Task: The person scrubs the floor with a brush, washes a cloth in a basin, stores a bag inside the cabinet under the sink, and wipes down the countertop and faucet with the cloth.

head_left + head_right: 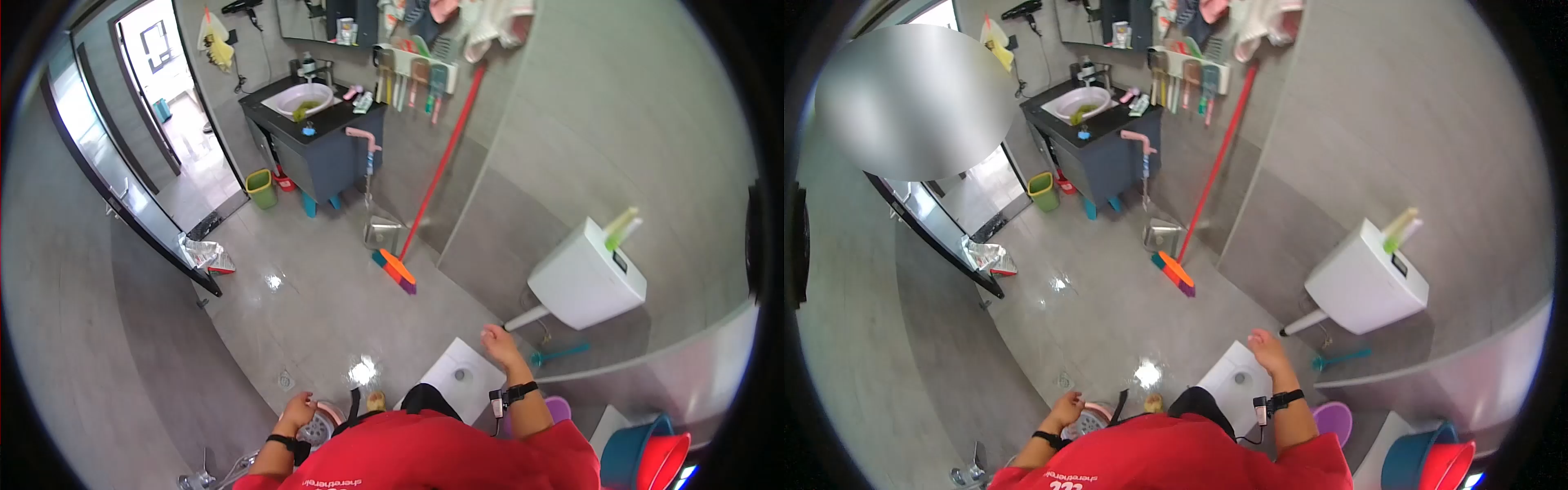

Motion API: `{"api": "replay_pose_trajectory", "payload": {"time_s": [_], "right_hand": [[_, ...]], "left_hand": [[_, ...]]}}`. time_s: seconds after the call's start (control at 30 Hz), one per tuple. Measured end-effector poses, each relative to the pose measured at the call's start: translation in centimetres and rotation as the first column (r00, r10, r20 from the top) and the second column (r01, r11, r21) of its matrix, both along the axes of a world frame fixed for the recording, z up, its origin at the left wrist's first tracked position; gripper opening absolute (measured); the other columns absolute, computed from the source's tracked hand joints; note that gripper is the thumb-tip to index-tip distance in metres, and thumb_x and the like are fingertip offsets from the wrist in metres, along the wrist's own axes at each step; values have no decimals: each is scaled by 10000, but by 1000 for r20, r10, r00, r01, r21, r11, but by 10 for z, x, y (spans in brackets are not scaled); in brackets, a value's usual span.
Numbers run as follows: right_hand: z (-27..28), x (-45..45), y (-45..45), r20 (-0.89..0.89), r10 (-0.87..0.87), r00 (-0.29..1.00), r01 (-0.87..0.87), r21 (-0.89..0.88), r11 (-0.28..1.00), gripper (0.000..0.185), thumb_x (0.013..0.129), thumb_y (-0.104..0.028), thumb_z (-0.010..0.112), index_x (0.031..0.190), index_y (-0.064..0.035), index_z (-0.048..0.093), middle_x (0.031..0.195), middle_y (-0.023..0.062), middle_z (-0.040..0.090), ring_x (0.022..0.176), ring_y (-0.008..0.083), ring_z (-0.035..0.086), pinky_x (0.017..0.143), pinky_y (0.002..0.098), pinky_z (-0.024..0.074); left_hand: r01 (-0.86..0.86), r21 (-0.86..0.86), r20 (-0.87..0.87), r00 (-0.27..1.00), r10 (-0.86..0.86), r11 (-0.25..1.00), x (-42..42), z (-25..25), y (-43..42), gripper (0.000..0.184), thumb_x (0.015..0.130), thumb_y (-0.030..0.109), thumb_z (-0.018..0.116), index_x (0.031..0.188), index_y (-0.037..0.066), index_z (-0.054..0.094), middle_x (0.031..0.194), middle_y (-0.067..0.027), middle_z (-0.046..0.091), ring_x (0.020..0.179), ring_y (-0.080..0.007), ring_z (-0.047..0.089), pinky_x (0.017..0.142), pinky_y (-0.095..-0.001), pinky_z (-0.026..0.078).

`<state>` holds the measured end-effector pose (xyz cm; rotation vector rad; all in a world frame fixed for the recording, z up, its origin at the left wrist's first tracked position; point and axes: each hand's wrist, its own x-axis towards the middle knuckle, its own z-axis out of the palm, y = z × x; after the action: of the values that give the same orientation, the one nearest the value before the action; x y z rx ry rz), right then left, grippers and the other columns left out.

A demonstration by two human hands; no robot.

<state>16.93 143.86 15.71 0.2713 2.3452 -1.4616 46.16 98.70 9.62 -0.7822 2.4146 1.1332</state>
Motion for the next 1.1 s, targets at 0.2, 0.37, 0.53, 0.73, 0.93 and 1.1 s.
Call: {"api": "replay_pose_trajectory", "payload": {"time_s": [0.2,0.37,0.53,0.73,0.93,1.1], "right_hand": [[64,-111,-147,-112,668,736,-625,266,734,380,866,-270,581,1151,-23,539,951,96,624,855,167,576,768,298,466],[117,-208,-271,-293,906,307,-890,250,382,405,862,-279,570,1176,-31,509,921,161,617,828,278,605,736,341,479],[182,-296,-393,-295,944,151,-935,267,233,411,880,-268,565,1211,-38,489,1008,154,611,908,253,606,766,334,486],[238,-363,-544,-416,905,-92,-984,177,-18,423,896,-286,548,1235,-45,472,1059,155,606,952,256,606,785,336,485],[257,-416,-673,-403,886,-228,-925,374,-68,424,901,-329,532,1209,-42,487,993,153,622,883,266,617,745,350,482],[308,-470,-738,-328,931,-160,-821,569,59,434,881,-321,552,1205,-38,493,940,148,623,835,282,615,701,362,472]], "left_hand": [[-233,64,172,960,219,970,-17,-18,-26,437,828,285,582,1173,19,542,949,-199,645,839,-278,646,704,-344,513],[-384,108,168,916,364,917,-27,-92,-73,438,822,324,577,1136,19,552,983,-157,646,922,-288,620,813,-322,480],[-581,33,131,809,573,813,-81,-59,-113,392,803,291,575,1080,14,564,901,-133,647,870,-245,621,778,-307,479],[-828,125,132,560,818,547,-131,-37,-168,312,822,228,584,1047,12,578,810,-56,629,770,-138,581,701,-267,471],[-713,115,126,701,702,692,-143,-105,-294,419,803,309,581,1115,29,575,945,-131,664,896,-198,631,794,-293,486],[-631,32,106,773,625,775,-222,-69,-432,408,818,264,580,1146,25,541,935,-102,642,851,-211,607,760,-318,486]]}}
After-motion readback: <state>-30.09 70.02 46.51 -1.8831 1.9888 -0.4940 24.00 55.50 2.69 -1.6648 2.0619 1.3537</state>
